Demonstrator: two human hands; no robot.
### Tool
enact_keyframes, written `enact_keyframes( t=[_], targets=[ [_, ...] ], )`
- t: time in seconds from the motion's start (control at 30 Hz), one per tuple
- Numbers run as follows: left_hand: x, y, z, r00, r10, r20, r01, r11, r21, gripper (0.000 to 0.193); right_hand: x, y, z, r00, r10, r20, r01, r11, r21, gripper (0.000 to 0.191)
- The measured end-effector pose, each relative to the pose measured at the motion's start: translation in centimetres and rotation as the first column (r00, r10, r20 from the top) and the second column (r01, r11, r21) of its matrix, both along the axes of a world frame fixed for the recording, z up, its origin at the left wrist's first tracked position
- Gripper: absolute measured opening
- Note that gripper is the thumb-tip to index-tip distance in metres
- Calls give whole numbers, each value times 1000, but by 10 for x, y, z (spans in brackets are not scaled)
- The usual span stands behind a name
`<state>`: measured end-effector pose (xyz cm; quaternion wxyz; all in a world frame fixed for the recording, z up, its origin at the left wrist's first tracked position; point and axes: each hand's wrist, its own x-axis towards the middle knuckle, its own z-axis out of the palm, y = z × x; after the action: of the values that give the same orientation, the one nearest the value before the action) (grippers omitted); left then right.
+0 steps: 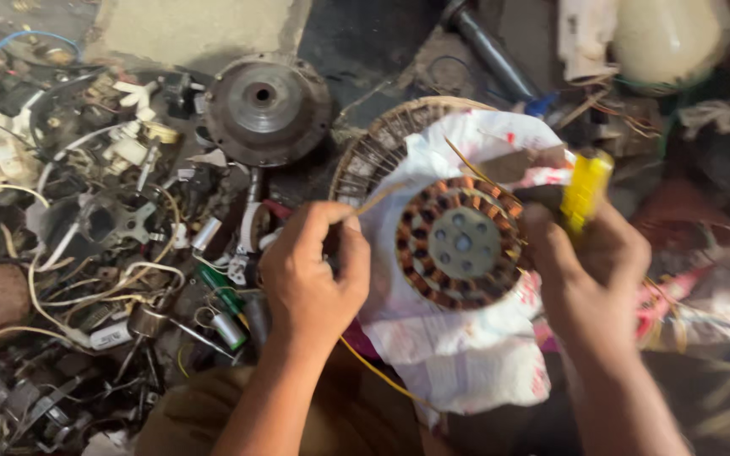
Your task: The person sits on the floor and winds copper wire around the slots of a fan motor stator, guiding the wire by hand and using a screwdriver to help seat the wire turns. They work around the stator ring, then lift and turn the wound stator at the end.
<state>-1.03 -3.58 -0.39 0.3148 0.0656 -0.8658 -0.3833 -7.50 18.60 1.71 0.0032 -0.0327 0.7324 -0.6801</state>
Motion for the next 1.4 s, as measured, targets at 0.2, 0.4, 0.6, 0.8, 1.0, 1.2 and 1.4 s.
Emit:
enact_keyframes(
  t=[0.2, 0.4, 0.6, 0.8, 1.0, 1.2, 1.4],
  targets=[
    [-21, -9, 0, 995, -47, 84, 55, 994, -97, 9, -6, 13, -4, 995, -91, 28, 90, 996, 24, 24],
    [-23, -10, 0, 993, -28, 115, 35, 997, -65, 10, 40, 12, -18, 973, -185, 136, 170, 979, 116, 22],
    [-20, -3, -2, 991, -64, 114, 70, 997, -45, 11, 61, 31, -34, 988, -127, 92, 101, 965, 243, 16],
    [-24, -4, -4, 990, -38, 138, 46, 998, -53, 11, 72, 21, -30, 994, -11, 106, -11, 979, 201, 17],
    [-19, -8, -2, 987, -41, 157, 52, 996, -69, 11, 72, 14, -26, 987, -19, 161, -15, 978, 207, 20],
    [-18, -9, 1, 988, -48, 146, 60, 995, -77, 11, 69, 12, -18, 992, 19, 124, -62, 936, 347, 23],
    [-17, -10, 0, 990, -46, 135, 57, 995, -78, 11, 69, 11, -14, 996, 60, 62, -80, 918, 389, 22]
  ],
)
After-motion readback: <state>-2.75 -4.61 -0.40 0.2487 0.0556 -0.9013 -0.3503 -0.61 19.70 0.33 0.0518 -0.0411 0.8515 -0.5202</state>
